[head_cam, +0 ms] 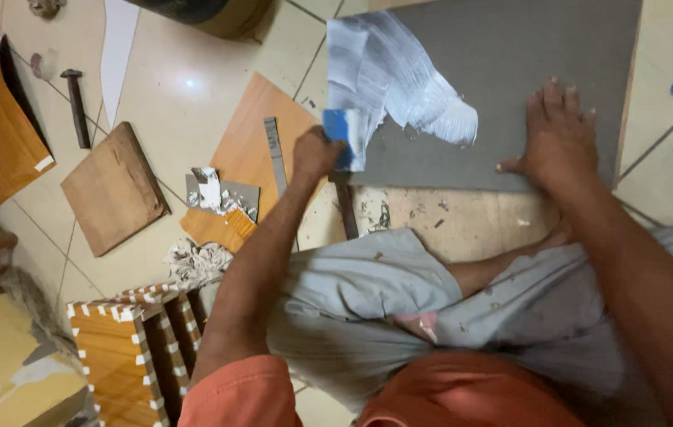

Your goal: The person sits on the floor and uses a blue plastic scraper to apply white filler paste into the grooves of a small wooden piece. They repeatedly scrape filler from a metal sheet onto the wood, smoothing it into the grooves. Later, they spread filler onto a larger grey board.

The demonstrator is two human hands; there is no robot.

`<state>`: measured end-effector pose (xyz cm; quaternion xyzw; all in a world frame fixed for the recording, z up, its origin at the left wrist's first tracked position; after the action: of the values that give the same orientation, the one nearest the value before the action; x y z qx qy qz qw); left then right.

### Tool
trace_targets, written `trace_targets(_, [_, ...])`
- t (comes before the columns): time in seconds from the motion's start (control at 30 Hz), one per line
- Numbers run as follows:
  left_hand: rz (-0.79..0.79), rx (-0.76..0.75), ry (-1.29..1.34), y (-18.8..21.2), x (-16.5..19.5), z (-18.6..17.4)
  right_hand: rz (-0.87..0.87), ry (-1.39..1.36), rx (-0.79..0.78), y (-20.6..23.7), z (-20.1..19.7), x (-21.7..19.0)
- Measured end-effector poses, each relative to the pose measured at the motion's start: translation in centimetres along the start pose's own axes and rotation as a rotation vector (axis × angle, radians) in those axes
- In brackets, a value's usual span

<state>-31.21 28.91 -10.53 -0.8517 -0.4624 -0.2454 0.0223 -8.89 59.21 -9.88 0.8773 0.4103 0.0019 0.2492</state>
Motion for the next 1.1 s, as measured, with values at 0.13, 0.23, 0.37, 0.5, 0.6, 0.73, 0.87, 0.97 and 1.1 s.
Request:
trace_targets(0.13, [-0.08, -0.004, -0.392, 2.3, -4.1, -3.8, -0.019, 0.013, 0.012, 0.1, -0.7, 0.1])
trace_targets(0.23, [-0.306, 0.094, -0.298, 4.9, -6.2, -7.0, -0.034, 0.036, 0.034, 0.3, -1.3, 0.2])
trace_targets(0.37, [-0.227, 0.23, 0.112, 4.0, -2.9, -5.6, -0.046, -0.004, 0.027, 1.4, -1.5, -0.1])
trace_targets(0.5, [-0.093, 0.112, 0.347, 1.0, 4.2, -0.9, -0.015, 0.003, 0.037, 1.8, -2.1, -0.9])
trace_targets(0.6, [-0.085, 0.085, 0.116, -0.3, 5.8, 0.5, -0.02, 0.009, 0.038, 1.9, -2.5, -1.0])
trace_targets(0.73, [-0.122, 0.02, -0.053, 1.6, 1.7, -0.3, -0.035, -0.006, 0.047, 2.1, -2.4, -1.0])
trace_targets(0.87, [-0.104, -0.119, -0.339, 6.5, -3.7, -3.0, -0.037, -0.023, 0.048, 2.3, -2.5, -0.4])
trace_targets(0.97, [-0.16, 0.044, -0.213, 8.5, -5.5, -5.9, -0.046, -0.034, 0.071, 2.3, -2.7, 0.1])
trace_targets(1.1, [-0.037, 0.19, 0.148, 7.9, -2.9, -6.2, -0.044, -0.006, 0.055, 2.2, -2.7, 0.2])
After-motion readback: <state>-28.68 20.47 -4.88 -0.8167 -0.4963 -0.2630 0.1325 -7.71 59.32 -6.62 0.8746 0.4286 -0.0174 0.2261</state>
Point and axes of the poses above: each hand's wrist, its own y-axis away from the middle knuckle, its own z-axis out of the palm, x = y × z, the point moved 2 cm from there along -y, towards the middle knuckle, and after that the axes turned 11 degrees about z, right-handed, at the moved point
